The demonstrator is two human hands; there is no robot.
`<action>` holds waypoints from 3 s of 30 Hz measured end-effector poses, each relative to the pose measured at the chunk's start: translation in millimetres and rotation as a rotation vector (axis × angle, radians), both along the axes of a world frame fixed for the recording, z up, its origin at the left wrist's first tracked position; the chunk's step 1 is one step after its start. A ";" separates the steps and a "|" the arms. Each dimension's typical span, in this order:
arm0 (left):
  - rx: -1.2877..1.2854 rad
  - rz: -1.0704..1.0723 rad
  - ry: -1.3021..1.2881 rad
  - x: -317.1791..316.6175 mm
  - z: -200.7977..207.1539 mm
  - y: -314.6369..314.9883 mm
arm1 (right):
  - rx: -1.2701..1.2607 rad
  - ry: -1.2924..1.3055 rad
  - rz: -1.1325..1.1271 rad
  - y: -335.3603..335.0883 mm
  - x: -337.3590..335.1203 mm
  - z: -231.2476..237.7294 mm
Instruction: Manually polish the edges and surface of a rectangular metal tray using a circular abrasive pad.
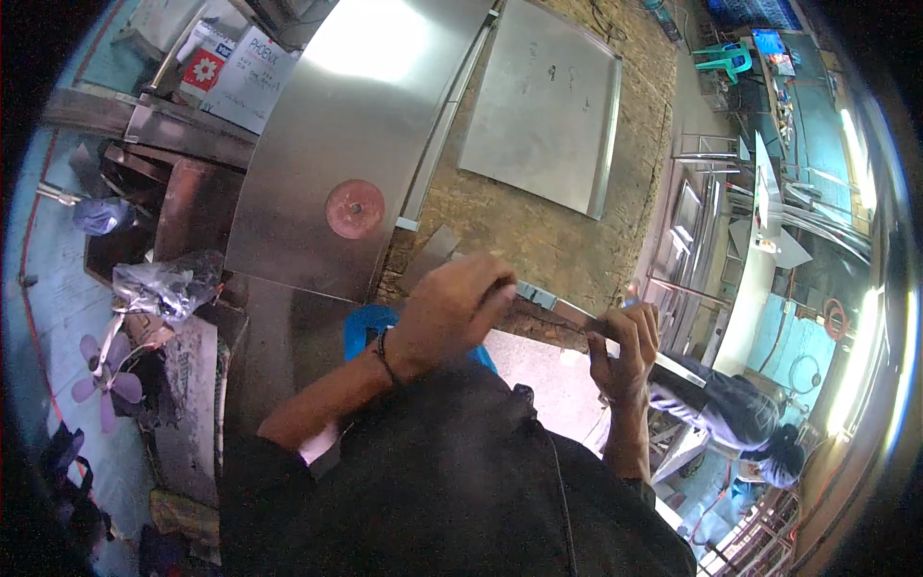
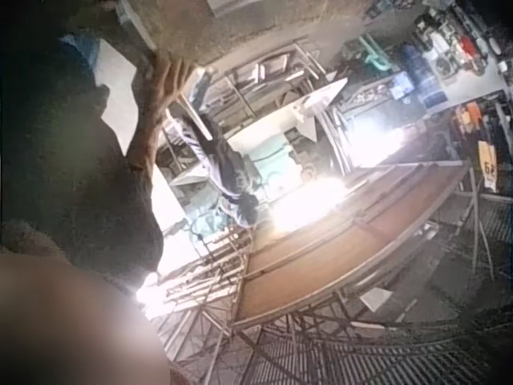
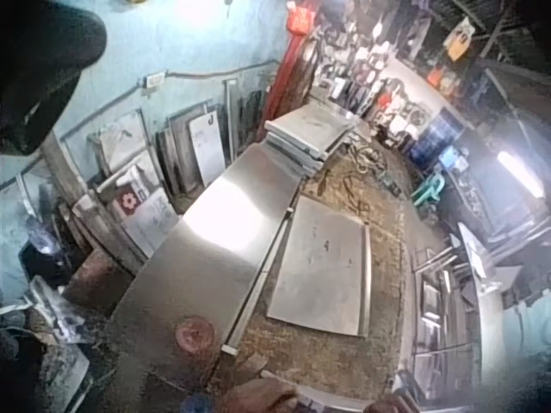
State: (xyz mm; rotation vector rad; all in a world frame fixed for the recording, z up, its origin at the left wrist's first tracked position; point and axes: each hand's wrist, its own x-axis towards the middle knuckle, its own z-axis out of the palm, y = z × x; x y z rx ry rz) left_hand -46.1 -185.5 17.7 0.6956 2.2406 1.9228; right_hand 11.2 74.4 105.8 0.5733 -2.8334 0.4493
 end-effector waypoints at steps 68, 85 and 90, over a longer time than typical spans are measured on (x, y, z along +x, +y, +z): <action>-0.193 -0.323 -0.123 -44.7 13.8 -3.9 | 0.058 -0.141 -0.049 -8.9 -4.6 7.3; -0.010 -0.371 0.028 -44.1 3.7 5.2 | 0.082 -0.152 -0.056 -8.7 -7.0 7.9; 0.026 -0.234 -0.045 -32.5 -0.6 9.7 | 0.072 -0.124 -0.063 -6.4 -8.7 6.7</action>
